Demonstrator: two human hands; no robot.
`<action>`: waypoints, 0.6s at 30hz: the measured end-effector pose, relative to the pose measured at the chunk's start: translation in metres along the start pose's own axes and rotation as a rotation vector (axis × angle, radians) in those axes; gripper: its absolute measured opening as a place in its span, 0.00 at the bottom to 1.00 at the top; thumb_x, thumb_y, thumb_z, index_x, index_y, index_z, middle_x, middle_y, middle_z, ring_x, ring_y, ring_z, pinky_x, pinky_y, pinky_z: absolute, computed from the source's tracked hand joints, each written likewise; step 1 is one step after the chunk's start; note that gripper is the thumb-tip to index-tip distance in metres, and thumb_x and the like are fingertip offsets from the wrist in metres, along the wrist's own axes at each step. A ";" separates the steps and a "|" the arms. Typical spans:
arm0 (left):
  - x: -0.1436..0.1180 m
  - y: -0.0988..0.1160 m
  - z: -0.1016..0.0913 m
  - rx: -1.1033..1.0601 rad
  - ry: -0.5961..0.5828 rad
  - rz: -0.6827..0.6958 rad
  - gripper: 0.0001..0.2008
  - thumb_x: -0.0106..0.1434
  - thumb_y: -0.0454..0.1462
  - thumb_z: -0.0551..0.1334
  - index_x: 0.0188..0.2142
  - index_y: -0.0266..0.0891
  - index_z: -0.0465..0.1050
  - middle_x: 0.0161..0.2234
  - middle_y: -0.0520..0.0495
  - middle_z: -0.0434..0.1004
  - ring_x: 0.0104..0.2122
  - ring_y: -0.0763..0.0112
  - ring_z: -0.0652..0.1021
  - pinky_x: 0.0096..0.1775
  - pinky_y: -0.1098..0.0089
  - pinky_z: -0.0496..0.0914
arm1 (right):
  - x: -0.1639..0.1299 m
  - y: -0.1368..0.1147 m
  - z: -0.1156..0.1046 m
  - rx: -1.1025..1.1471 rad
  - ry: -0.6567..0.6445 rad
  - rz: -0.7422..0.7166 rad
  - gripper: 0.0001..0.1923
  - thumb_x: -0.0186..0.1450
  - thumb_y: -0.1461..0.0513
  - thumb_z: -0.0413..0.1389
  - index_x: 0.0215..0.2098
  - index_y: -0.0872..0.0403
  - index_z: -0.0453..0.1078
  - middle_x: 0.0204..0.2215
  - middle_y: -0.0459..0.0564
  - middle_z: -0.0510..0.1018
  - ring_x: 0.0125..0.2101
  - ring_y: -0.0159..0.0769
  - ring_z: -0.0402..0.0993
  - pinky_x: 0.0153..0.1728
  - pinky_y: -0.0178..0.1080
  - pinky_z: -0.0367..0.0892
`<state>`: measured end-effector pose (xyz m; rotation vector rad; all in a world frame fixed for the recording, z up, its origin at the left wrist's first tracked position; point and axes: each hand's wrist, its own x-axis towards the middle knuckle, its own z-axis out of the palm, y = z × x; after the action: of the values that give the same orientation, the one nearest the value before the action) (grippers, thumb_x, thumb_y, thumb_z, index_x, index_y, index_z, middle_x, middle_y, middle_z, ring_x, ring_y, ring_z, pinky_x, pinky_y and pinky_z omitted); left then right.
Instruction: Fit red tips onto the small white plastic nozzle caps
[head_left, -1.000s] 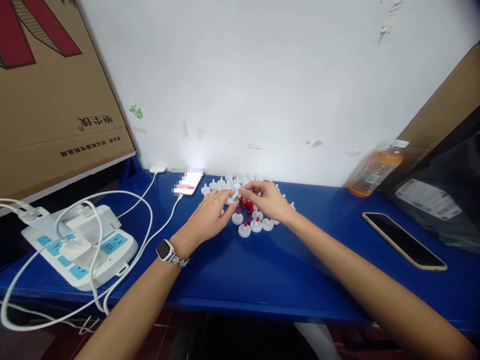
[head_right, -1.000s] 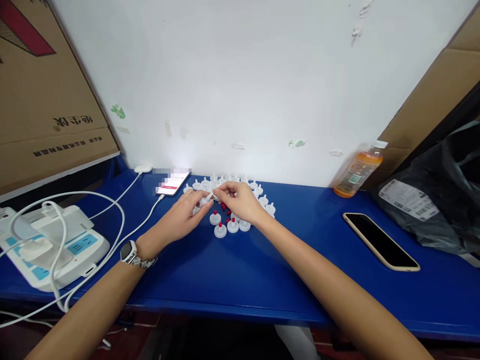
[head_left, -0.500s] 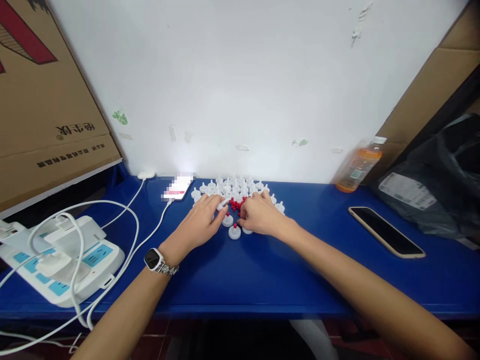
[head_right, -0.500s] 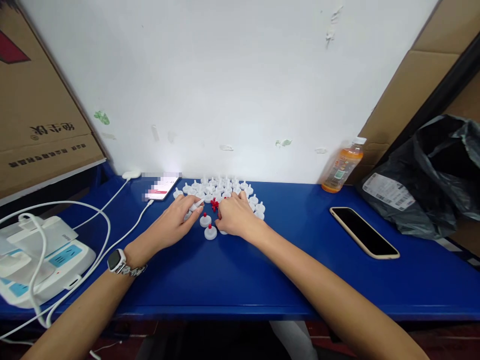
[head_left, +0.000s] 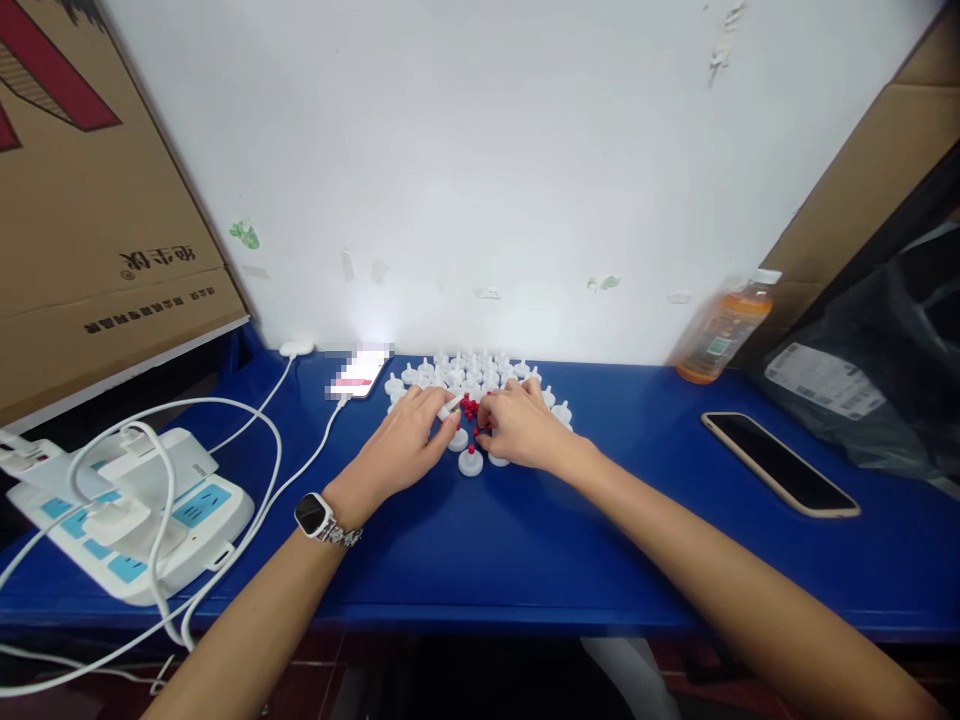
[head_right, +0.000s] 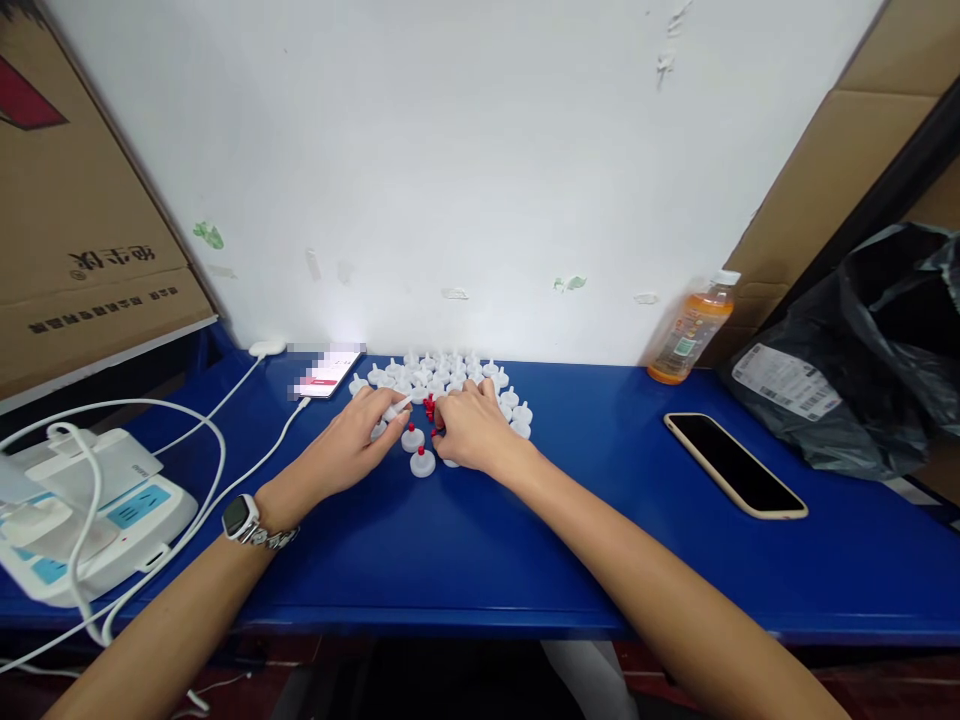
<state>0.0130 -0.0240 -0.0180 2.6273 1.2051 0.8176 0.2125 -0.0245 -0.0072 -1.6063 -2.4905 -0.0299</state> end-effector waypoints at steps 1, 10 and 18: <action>0.000 0.000 0.000 0.003 0.003 0.002 0.14 0.73 0.45 0.47 0.44 0.40 0.65 0.39 0.44 0.71 0.42 0.59 0.70 0.45 0.59 0.67 | -0.001 0.002 0.000 0.012 0.012 -0.006 0.07 0.61 0.59 0.58 0.35 0.54 0.74 0.33 0.54 0.79 0.42 0.47 0.66 0.43 0.45 0.49; -0.001 -0.001 0.001 0.008 0.001 -0.001 0.13 0.74 0.45 0.47 0.42 0.41 0.65 0.38 0.45 0.70 0.42 0.59 0.69 0.44 0.59 0.67 | 0.003 0.008 0.008 0.036 0.055 -0.133 0.08 0.67 0.61 0.55 0.34 0.51 0.76 0.33 0.51 0.78 0.41 0.44 0.64 0.42 0.45 0.47; -0.001 -0.001 0.001 0.004 0.010 0.002 0.13 0.73 0.44 0.48 0.45 0.40 0.66 0.39 0.44 0.71 0.43 0.59 0.70 0.44 0.59 0.67 | 0.005 0.012 0.012 0.202 0.250 -0.174 0.09 0.68 0.59 0.55 0.34 0.53 0.74 0.38 0.52 0.77 0.44 0.43 0.65 0.46 0.46 0.52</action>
<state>0.0126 -0.0240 -0.0189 2.6306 1.2080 0.8310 0.2197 -0.0132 -0.0190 -1.2233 -2.3474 -0.0011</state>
